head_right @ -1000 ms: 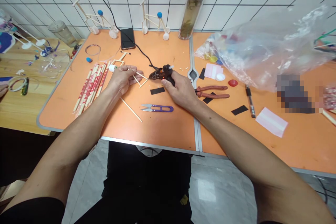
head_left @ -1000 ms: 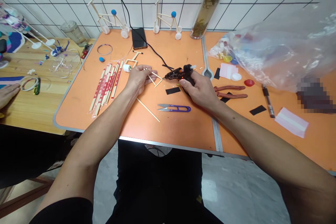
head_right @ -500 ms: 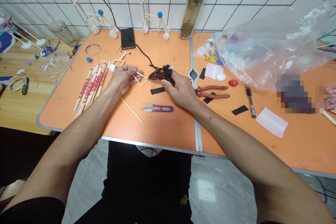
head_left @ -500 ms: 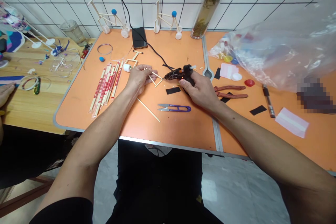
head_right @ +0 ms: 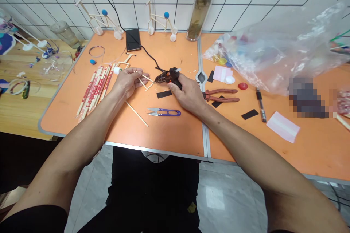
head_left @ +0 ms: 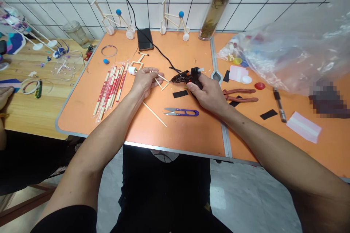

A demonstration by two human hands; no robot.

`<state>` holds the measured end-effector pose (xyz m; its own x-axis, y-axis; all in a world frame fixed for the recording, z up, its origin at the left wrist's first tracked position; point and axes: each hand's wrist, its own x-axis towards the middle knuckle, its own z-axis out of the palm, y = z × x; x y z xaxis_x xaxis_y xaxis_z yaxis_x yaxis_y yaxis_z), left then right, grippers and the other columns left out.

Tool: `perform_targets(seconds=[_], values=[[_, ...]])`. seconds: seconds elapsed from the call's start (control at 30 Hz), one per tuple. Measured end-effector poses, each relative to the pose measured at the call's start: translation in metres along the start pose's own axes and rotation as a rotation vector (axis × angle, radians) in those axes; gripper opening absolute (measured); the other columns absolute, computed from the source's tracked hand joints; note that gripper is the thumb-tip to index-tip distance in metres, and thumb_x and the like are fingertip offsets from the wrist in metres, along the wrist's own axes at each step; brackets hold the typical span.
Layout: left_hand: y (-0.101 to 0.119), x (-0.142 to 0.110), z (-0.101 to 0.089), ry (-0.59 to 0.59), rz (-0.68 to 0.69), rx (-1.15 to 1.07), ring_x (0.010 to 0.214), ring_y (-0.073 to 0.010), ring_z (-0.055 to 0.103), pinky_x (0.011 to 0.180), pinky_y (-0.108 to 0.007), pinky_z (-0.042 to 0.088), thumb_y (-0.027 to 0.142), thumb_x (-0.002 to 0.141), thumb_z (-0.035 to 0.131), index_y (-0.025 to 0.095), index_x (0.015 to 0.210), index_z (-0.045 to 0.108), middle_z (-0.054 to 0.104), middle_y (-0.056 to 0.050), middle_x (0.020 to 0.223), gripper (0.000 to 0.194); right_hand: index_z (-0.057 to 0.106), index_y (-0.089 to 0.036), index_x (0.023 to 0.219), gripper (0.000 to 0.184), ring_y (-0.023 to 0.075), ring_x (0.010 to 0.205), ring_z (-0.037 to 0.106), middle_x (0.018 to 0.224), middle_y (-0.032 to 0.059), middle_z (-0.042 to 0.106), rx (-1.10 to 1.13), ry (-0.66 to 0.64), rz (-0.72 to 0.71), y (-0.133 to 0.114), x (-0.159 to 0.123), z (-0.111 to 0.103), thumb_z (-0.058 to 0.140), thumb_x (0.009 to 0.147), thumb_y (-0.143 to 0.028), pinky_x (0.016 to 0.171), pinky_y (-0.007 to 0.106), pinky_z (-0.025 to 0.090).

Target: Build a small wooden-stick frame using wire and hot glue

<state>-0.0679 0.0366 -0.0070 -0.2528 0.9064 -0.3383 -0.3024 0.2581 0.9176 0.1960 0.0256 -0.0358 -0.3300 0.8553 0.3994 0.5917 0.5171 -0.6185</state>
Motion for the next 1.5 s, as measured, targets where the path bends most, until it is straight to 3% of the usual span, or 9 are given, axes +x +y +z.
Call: perform_targets(seconds=[0.37, 0.67, 1.37, 1.5], values=[[-0.0018, 0.0026, -0.0012, -0.007, -0.008, -0.001, 0.08, -0.0156, 0.084, 0.089, -0.029, 0.069, 0.003, 0.104, 0.067, 0.018, 0.095, 0.068, 0.084, -0.006, 0.083, 0.018, 0.083, -0.022, 0.128, 0.08, 0.0391, 0.089, 0.076, 0.097, 0.0143, 0.085, -0.015, -0.004, 0.005, -0.0007, 0.0001, -0.0006, 0.05, 0.108, -0.091, 0.074, 0.047, 0.055], [-0.0004, 0.0011, -0.0005, -0.007, -0.004, -0.007, 0.065, -0.0127, 0.078, 0.082, -0.028, 0.067, 0.002, 0.103, 0.069, 0.018, 0.094, 0.068, 0.083, -0.005, 0.083, 0.018, 0.083, -0.02, 0.13, 0.076, 0.0406, 0.093, 0.077, 0.101, 0.0156, 0.085, -0.021, -0.019, 0.021, -0.0014, 0.0, -0.0011, 0.053, 0.109, -0.086, 0.078, 0.048, 0.056], [-0.002, 0.0033, -0.0016, -0.012, 0.003, 0.013, 0.07, -0.013, 0.079, 0.09, -0.03, 0.069, 0.004, 0.106, 0.064, 0.018, 0.096, 0.067, 0.083, -0.006, 0.082, 0.018, 0.082, -0.022, 0.133, 0.08, 0.0414, 0.097, 0.078, 0.106, 0.0164, 0.087, -0.006, 0.004, 0.005, 0.0024, 0.0004, 0.0006, 0.051, 0.108, -0.091, 0.08, 0.05, 0.058], [-0.0022, 0.0036, -0.0017, -0.019, 0.009, 0.011, 0.067, -0.0118, 0.078, 0.083, -0.026, 0.069, 0.003, 0.107, 0.064, 0.018, 0.095, 0.067, 0.084, -0.005, 0.081, 0.019, 0.082, -0.021, 0.132, 0.078, 0.0405, 0.094, 0.077, 0.105, 0.0162, 0.087, -0.011, -0.002, 0.008, 0.0017, 0.0004, 0.0002, 0.052, 0.109, -0.089, 0.079, 0.049, 0.057]])
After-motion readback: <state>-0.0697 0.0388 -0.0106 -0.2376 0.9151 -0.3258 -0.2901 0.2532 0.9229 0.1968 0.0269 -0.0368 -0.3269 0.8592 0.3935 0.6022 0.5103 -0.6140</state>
